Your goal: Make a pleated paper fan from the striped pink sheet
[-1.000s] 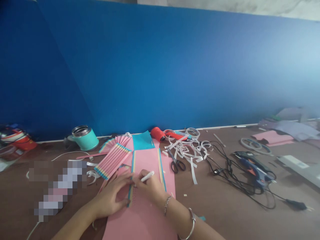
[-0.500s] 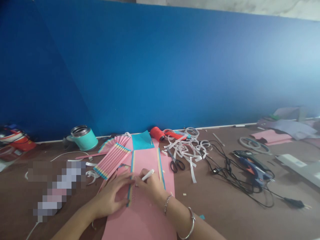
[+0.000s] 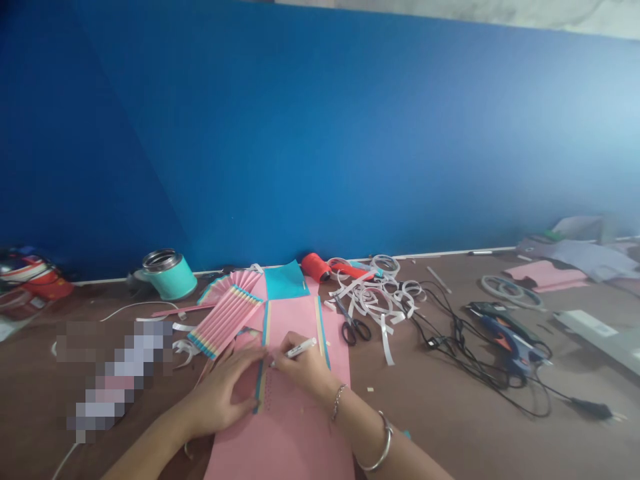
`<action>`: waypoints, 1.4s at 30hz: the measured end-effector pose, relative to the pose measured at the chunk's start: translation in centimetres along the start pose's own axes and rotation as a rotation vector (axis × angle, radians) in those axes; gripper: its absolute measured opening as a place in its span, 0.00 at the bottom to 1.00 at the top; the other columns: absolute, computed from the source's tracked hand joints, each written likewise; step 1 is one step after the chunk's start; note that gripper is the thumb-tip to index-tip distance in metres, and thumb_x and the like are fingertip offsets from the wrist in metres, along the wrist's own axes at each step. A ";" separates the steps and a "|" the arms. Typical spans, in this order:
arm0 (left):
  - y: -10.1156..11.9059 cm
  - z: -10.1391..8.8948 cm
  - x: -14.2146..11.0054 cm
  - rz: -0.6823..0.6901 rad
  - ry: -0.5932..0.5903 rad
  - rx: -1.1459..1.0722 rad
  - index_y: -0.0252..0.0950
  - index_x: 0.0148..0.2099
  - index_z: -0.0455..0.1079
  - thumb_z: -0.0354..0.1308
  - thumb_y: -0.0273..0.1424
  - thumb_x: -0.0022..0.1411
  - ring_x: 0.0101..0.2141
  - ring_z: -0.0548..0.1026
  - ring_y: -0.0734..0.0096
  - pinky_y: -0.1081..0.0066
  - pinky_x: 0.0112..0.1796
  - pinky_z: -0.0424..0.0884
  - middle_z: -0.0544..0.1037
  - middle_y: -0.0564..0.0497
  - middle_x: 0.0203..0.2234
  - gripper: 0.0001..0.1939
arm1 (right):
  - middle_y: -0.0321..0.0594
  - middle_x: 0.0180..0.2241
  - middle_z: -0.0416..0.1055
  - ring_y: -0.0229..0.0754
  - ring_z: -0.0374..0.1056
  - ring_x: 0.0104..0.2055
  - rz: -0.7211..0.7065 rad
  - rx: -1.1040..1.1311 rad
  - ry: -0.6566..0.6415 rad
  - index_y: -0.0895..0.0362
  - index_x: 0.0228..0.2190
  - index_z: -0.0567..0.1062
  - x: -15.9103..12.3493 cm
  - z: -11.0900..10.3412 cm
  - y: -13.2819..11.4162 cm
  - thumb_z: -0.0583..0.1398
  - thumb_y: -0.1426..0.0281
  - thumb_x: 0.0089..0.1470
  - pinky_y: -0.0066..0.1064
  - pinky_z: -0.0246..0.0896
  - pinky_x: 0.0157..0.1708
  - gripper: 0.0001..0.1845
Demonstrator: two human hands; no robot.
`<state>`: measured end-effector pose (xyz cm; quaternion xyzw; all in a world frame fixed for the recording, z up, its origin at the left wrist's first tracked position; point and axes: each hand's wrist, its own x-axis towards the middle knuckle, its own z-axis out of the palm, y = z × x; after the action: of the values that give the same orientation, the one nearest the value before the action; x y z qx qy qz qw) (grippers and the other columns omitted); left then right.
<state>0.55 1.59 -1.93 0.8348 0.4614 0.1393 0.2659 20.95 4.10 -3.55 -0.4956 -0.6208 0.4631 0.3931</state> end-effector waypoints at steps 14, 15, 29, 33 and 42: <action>-0.3 -0.1 0.2 0.004 -0.034 0.008 0.42 0.59 0.63 0.62 0.29 0.51 0.62 0.54 0.51 0.48 0.60 0.51 0.60 0.46 0.62 0.31 | 0.32 0.19 0.63 0.33 0.56 0.22 -0.005 -0.148 0.011 0.57 0.19 0.66 -0.2 0.4 -0.2 0.58 0.73 0.45 0.24 0.48 0.21 0.07; -0.3 -0.1 0.2 0.007 -0.029 0.007 0.42 0.58 0.64 0.62 0.29 0.51 0.62 0.54 0.51 0.49 0.60 0.51 0.60 0.45 0.62 0.31 | 0.32 0.19 0.64 0.33 0.56 0.22 -0.004 -0.146 0.007 0.57 0.20 0.66 -0.2 0.4 -0.1 0.58 0.73 0.45 0.24 0.48 0.21 0.06; -0.3 0.0 0.2 0.010 -0.027 0.008 0.42 0.58 0.64 0.62 0.29 0.51 0.62 0.55 0.51 0.49 0.60 0.52 0.60 0.45 0.62 0.31 | 0.29 0.17 0.59 0.32 0.54 0.21 -0.031 -0.102 0.046 0.56 0.18 0.63 0.1 0.4 0.7 0.57 0.72 0.43 0.23 0.47 0.20 0.07; -0.3 -0.1 0.1 0.025 -0.021 0.014 0.43 0.58 0.64 0.62 0.30 0.52 0.62 0.56 0.51 0.49 0.60 0.51 0.61 0.45 0.62 0.30 | 0.28 0.16 0.58 0.32 0.56 0.18 0.044 0.074 0.017 0.55 0.18 0.61 0.1 -0.2 0.2 0.58 0.69 0.43 0.23 0.53 0.19 0.09; 0.0 -0.3 -0.1 0.063 -0.006 0.010 0.43 0.58 0.63 0.63 0.32 0.52 0.59 0.60 0.51 0.47 0.60 0.49 0.65 0.45 0.59 0.30 | 0.25 0.13 0.58 0.30 0.53 0.14 0.168 0.191 -0.107 0.55 0.19 0.61 -0.4 -1.1 -1.3 0.59 0.67 0.43 0.26 0.62 0.20 0.11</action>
<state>0.37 1.57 -1.64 0.8507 0.4346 0.1430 0.2587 21.74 3.81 -2.02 -0.4806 -0.5504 0.5771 0.3648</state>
